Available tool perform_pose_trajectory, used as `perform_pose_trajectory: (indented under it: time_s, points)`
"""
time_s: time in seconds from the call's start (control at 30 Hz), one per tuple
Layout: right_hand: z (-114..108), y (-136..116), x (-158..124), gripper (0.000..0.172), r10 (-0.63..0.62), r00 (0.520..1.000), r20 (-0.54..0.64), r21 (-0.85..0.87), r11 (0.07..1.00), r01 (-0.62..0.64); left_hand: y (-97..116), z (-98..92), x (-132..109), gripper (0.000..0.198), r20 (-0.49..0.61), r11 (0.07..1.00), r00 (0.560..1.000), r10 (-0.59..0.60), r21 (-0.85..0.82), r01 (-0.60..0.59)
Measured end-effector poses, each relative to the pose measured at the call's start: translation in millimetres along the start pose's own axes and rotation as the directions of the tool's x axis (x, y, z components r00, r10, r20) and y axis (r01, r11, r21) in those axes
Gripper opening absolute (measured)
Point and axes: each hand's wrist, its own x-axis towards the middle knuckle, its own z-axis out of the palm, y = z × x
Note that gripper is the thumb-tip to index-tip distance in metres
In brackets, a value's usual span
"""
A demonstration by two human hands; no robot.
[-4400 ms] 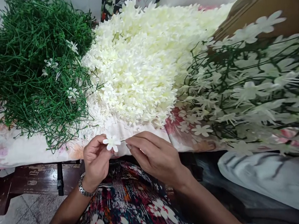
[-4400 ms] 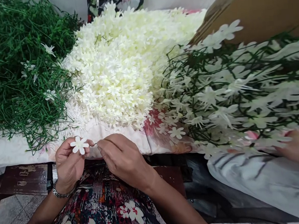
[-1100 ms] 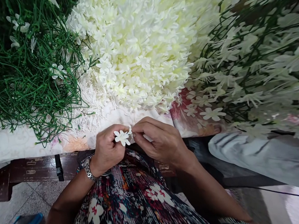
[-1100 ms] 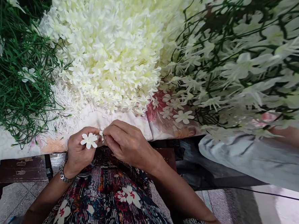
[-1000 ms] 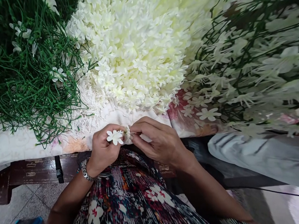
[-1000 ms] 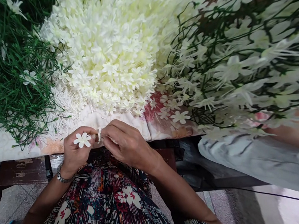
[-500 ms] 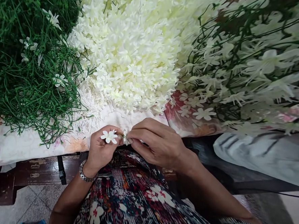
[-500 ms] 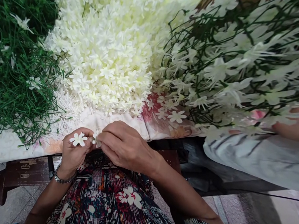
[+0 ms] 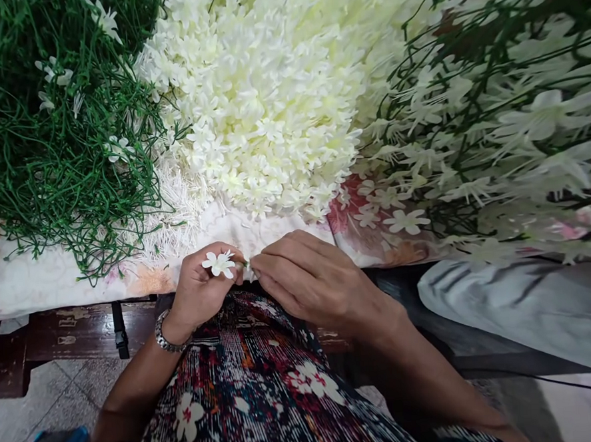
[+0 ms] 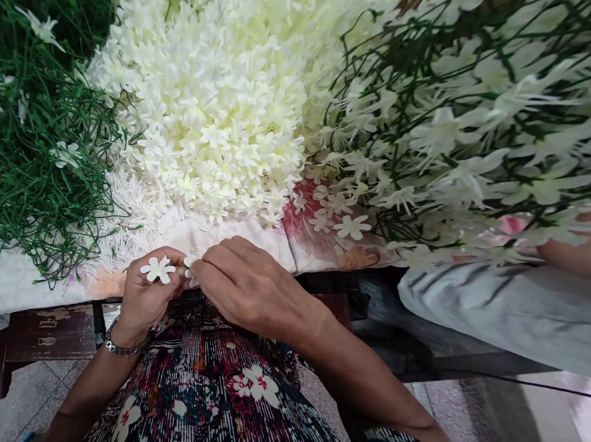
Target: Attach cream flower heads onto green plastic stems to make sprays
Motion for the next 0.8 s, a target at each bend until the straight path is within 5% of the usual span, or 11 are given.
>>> perform_pose_trajectory:
  time_s: [0.37,0.57,0.8]
  points:
    - [15,9,-2,0.008,0.117,0.993,0.026,0.169,0.978,-0.12,-4,-0.5,-2,0.021,-0.006,0.845,0.962,0.273,0.479,-0.237]
    - [20,10,0,0.008,0.17,0.984,0.045,0.318,0.932,-0.175,-8,-2.0,0,0.026,0.015,0.808,0.933,0.36,0.494,-0.32]
    - [20,9,2,0.009,0.167,0.985,0.041,0.276,0.946,-0.172,-11,-1.4,2,0.024,0.019,0.8,0.94,0.342,0.519,-0.302]
